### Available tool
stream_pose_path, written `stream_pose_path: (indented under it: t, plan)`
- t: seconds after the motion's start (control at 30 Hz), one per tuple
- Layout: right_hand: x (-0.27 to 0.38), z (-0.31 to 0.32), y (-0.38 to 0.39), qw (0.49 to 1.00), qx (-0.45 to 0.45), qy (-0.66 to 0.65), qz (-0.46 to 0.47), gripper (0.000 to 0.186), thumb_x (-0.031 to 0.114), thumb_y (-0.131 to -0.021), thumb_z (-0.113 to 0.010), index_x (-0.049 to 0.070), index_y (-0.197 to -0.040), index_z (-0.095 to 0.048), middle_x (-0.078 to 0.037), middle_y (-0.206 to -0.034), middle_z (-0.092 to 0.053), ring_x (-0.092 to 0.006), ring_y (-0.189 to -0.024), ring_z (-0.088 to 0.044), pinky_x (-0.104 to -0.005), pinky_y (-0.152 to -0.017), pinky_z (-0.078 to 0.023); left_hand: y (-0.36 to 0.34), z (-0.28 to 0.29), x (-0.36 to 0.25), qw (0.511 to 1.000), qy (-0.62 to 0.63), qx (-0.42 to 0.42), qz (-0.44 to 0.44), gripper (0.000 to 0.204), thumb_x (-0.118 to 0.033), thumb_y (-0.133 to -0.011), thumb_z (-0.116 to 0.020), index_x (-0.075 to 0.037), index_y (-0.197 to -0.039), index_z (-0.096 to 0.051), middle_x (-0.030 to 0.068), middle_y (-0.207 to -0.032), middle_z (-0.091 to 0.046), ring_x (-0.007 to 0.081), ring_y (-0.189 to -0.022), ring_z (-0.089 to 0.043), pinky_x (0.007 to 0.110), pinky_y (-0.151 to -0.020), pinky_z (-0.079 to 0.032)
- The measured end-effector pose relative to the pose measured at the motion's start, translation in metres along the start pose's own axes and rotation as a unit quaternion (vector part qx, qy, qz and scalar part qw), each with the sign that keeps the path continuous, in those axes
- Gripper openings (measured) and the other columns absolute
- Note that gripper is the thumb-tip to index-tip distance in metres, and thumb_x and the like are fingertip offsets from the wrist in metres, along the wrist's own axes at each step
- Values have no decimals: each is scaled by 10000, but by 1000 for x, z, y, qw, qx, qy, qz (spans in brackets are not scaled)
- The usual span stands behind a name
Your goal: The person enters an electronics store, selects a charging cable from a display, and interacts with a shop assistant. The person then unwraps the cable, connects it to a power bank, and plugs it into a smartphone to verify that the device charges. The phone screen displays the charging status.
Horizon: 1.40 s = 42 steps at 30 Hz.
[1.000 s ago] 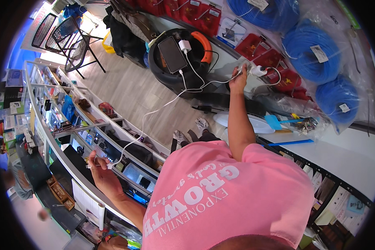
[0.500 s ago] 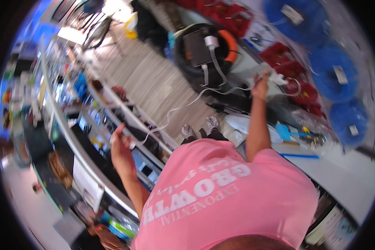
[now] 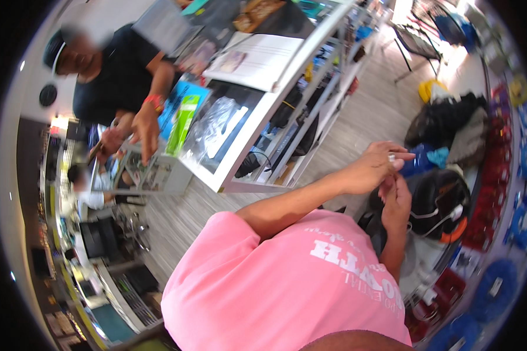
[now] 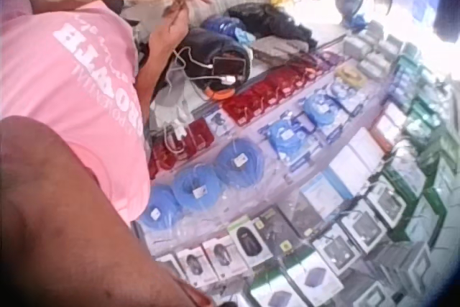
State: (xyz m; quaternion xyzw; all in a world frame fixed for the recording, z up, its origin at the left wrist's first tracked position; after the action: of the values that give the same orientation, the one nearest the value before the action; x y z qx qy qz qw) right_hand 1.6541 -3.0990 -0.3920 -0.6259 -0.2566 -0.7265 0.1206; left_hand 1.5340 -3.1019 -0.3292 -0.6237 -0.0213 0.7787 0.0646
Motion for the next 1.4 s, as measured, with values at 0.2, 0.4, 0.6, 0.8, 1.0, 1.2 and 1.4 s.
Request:
stream_pose_path:
  t: [0.2,0.4,0.6,0.8,1.0,1.2,1.4]
  plan:
    - [-48,-62,21,938,244,231,86,326,238,-1053,-570,-14,-1238,-663,-145,-1242,-660,-132,-1134,-619,-271,-996,-466,81,85,12,975,124,-169,67,583,-523,-1102,-353,-109,-1428,-604,129,-1413,-559,282,-1316,-494,394,-1167,-317]
    - [30,-131,21,972,213,-34,91,319,238,-1064,-554,-9,-1245,-644,-22,-981,-624,-92,-871,-587,-233,-789,-459,142,93,-7,984,-63,-168,15,510,-406,-1089,-452,-66,-1457,-551,160,-1486,-509,302,-1347,-478,402,-1162,-337]
    - [23,-130,22,993,101,-49,43,357,352,-1088,-533,40,-1186,-677,104,-651,-381,-1,-567,-320,-201,-510,-234,318,218,2,818,105,-562,-67,425,-259,-986,-662,-61,-1344,-546,32,-1043,-591,115,-955,-588,269,-940,-447]
    - [8,-134,38,1000,9,5,28,394,392,-1076,-544,42,-1191,-681,101,-631,-367,-6,-540,-297,-206,-493,-214,487,301,-32,623,-44,-766,-150,993,-399,-859,-841,-93,-1566,-214,98,-1434,-375,200,-1330,-427,328,-1087,-385]
    - [38,-191,47,998,21,39,42,373,372,-1072,-559,43,-1181,-697,97,-628,-379,-9,-550,-299,-209,-510,-207,440,324,-85,676,-118,-663,-298,1305,-244,-728,-949,-164,-1619,1,98,-1634,-138,331,-1436,-409,494,-1170,-428]
    - [52,-221,52,997,57,46,37,362,374,-1072,-560,59,-1172,-708,96,-638,-376,-15,-574,-309,-217,-535,-218,417,315,-83,638,-43,-660,-396,1187,-141,-740,-924,-181,-1567,-73,80,-1573,-196,354,-1379,-475,547,-1131,-490]
    - [53,-213,49,993,89,64,42,373,374,-1069,-560,56,-1184,-717,92,-657,-374,-30,-602,-331,-228,-553,-256,425,306,-81,525,-204,-758,-330,936,-485,-844,-802,-10,-1457,-278,114,-1340,-481,301,-1293,-506,553,-1254,-207]
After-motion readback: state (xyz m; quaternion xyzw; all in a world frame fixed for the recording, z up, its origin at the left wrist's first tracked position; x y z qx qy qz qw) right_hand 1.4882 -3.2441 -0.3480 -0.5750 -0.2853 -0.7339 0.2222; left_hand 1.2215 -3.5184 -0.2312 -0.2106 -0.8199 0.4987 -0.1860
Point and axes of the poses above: each hand's wrist, its own y-axis away from the middle knuckle, its own z-axis out of the back of the hand, x = y × z, the point moved 9 cm from there along -y, towards the middle knuckle
